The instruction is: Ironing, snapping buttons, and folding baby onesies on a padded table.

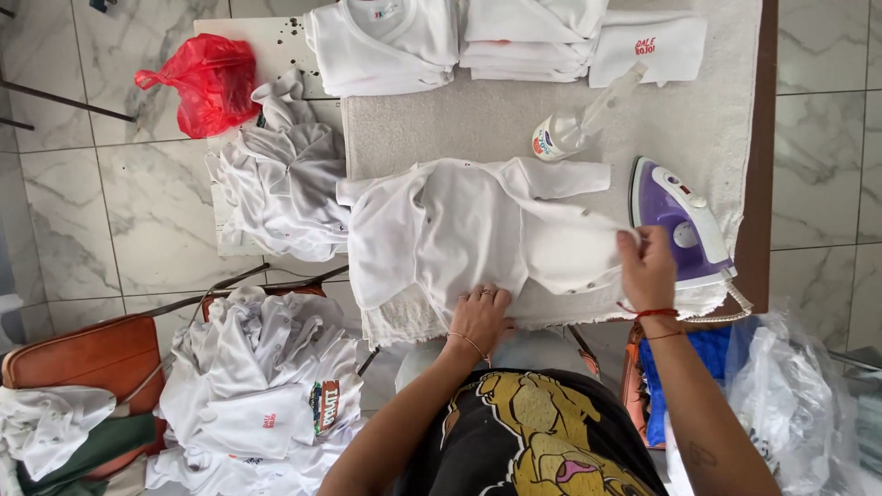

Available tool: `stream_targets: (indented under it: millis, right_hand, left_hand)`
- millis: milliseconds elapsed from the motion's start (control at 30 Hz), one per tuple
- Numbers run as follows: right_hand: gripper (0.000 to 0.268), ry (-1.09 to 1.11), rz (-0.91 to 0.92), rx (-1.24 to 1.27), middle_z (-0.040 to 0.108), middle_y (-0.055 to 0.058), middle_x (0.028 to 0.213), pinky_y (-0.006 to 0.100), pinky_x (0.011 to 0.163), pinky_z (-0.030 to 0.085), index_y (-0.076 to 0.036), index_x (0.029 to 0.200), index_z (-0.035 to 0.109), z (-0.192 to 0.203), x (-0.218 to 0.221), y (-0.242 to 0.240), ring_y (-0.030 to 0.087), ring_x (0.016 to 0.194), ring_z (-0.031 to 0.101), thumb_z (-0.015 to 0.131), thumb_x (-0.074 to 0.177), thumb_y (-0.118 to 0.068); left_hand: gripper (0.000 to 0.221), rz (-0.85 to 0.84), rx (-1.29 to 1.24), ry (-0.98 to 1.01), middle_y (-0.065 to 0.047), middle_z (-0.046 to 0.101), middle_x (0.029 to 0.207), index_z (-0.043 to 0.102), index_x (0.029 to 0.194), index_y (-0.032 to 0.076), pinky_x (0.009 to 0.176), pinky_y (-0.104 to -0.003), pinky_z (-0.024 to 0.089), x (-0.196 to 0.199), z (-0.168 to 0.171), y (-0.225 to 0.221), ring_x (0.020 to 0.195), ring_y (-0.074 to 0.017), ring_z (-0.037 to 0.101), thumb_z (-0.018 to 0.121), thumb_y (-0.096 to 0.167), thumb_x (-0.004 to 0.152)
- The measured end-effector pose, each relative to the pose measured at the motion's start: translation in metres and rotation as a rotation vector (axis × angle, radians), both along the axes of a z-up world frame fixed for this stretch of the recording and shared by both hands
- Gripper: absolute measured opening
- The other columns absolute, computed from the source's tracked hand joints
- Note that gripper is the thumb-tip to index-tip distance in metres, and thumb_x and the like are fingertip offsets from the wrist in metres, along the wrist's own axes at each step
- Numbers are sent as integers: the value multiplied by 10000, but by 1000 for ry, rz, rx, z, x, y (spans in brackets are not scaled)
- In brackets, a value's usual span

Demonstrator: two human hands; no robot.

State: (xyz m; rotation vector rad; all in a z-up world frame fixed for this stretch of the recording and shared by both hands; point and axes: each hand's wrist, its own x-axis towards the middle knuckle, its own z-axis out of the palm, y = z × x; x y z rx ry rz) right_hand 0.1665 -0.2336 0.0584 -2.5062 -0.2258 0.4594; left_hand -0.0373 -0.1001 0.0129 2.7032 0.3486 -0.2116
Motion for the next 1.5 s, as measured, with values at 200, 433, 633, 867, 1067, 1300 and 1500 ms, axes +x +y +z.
stream_targets:
  millis: [200,433,633,867,1067,1300,1500]
  right_hand:
    - [179,-338,-16,-10,620,65,731,326,635,468,-169,953,551,12,35,-11,243,719,614,639,908,-319]
    - [86,-653,377,-25,556,77,776,342,600,430,-32,857,642,16,55,-32,205,648,508,720,833,-59]
    - [469,-486,311,-115,412,141,1028,490,649,436,-11,979,571,15,75,-58,332,889,476,817,716,-312]
    - [428,33,-30,-127,542,191,963,438,617,420,-36,1133,392,65,46,-28,339,756,543,569,805,-246]
    - [551,371,-333,13,564,150,817,307,498,466,-89,1317,326,125,-48,18,197,587,529,519,803,-134]
    - [597,442,-226,438,568,222,925,196,250,491,-39,1307,280,55,-151,77,124,357,524,505,757,-97]
    - [563,382,-227,350,616,100,608,201,273,490,-108,1296,337,31,-155,97,118,335,553,526,771,-187]
  left_hand:
    - [203,118,-179,115,-4,546,855,494,840,235,733,-397,422,7,-4,-7,868,-221,552,598,339,701]
    - [140,174,-606,-1,-75,554,829,528,876,88,604,-397,446,10,18,-14,733,-287,534,531,136,744]
    - [298,89,-637,175,-106,535,985,540,1062,130,723,-419,441,-9,21,-11,872,-305,532,500,296,818]
    - [169,192,-834,288,-7,636,822,624,885,148,638,-293,476,-26,31,46,709,-153,604,566,252,765]
    - [193,240,-494,-281,-40,570,887,553,911,141,611,-359,434,65,8,112,716,-223,556,588,139,721]
    - [464,206,-123,175,32,555,827,484,908,249,1020,-480,30,174,-15,125,995,-208,427,740,247,521]
    - [267,288,-367,177,66,599,879,632,873,337,904,-430,165,181,8,134,960,-251,419,500,358,641]
